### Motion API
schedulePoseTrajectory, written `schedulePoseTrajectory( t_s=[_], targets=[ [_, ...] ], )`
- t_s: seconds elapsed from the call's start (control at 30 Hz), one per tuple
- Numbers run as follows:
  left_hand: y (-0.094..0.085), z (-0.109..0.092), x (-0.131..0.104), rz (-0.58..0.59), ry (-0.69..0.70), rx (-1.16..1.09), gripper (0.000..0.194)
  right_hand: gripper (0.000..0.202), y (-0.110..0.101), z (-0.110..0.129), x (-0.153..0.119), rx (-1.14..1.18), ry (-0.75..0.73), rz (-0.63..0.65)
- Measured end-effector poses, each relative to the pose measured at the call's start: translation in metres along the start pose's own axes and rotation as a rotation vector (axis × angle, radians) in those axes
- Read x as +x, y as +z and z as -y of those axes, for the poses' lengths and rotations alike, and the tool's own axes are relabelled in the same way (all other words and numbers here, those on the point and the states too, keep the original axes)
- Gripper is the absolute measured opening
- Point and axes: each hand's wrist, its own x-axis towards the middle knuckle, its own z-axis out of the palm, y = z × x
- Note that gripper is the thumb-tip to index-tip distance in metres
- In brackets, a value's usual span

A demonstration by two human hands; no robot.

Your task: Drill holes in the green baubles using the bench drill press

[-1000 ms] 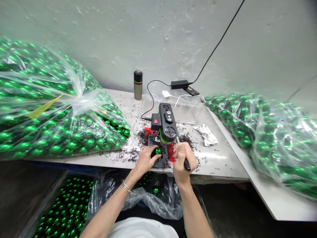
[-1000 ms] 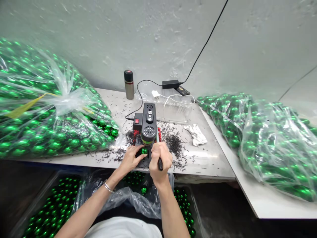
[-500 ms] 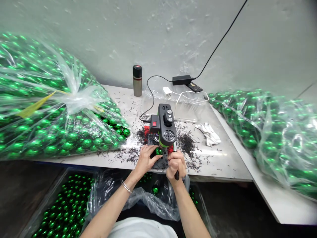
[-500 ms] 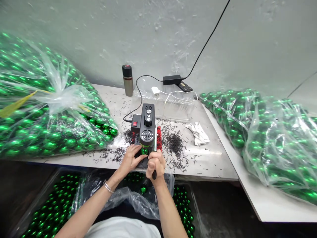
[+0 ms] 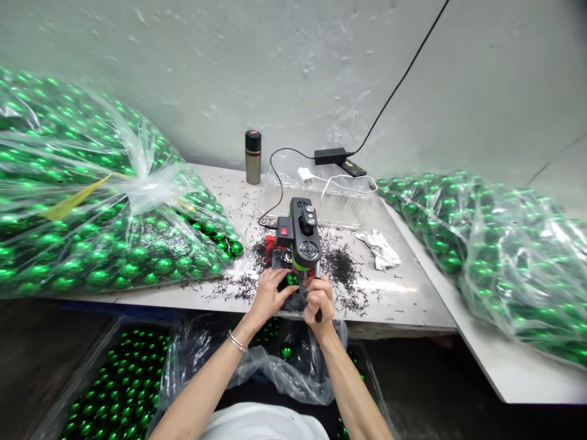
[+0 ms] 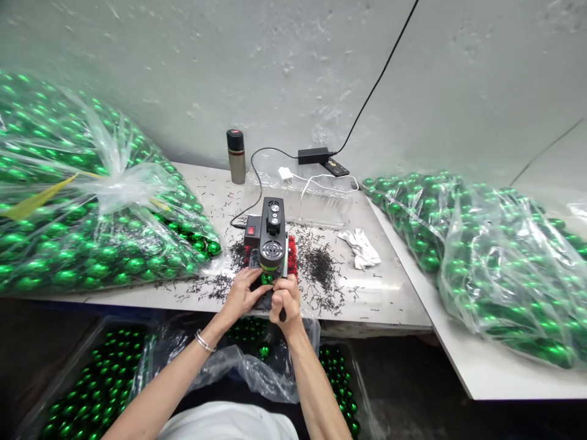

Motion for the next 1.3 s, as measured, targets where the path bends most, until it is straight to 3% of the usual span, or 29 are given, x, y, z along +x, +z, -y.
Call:
schedulePoseTrajectory(
  t_s=[0.1, 0.27, 0.4, 0.47, 0.53, 0.63, 0.77, 0.87, 0.97, 1.1, 1.2, 1.3],
  targets=[
    [0.000, -0.001, 0.004, 0.007, -0.029, -0.021, 0.031, 0.028, -0.007, 0.013, 0.020, 0.045, 0.047, -0.133],
    [-0.005, -0.006, -0.012, -0.019, -0.051, -0.030, 0.031, 0.030, -0.021, 0.039, 0.064, 0.104, 0.316, -0.128],
    [-0.026, -0.007, -0.045, -0.010, 0.022, 0.075, 0.052, 0.033, -0.024, 0.044, 0.073, 0.131, 0.315, -0.122],
    [-0.040, -0.002, -0.050, -0.031, 0.031, 0.152, 0.062, 0.033, -0.021, 0.042, 0.068, 0.133, 0.297, -0.150],
    [-0.056, 0.006, -0.039, -0.087, -0.016, 0.234, 0.053, 0.032, -0.018, 0.040, 0.061, 0.136, 0.297, -0.178],
    [-0.078, 0.024, 0.001, -0.163, -0.161, 0.339, 0.030, 0.031, -0.014, 0.036, 0.055, 0.149, 0.286, -0.197],
    [-0.092, 0.046, 0.053, -0.084, -0.264, 0.326, 0.014, 0.030, -0.016, 0.035, 0.052, 0.126, 0.284, -0.171],
    [-0.095, 0.052, 0.068, -0.054, -0.274, 0.302, 0.009, 0.031, -0.017, 0.036, 0.052, 0.116, 0.259, -0.165],
    [-0.102, 0.046, 0.062, -0.051, -0.354, 0.079, 0.024, 0.032, -0.017, 0.036, 0.053, 0.119, 0.244, -0.163],
    [-0.111, 0.027, 0.041, -0.066, -0.627, -0.690, 0.045, 0.032, -0.016, 0.036, 0.053, 0.114, 0.258, -0.185],
    [-0.107, 0.014, 0.025, -0.079, -0.763, -1.063, 0.042, 0.031, -0.015, 0.036, 0.052, 0.105, 0.264, -0.195],
    [-0.098, 0.006, 0.015, -0.055, -0.845, -1.178, 0.034, 0.033, -0.016, 0.034, 0.050, 0.110, 0.261, -0.172]
  ],
)
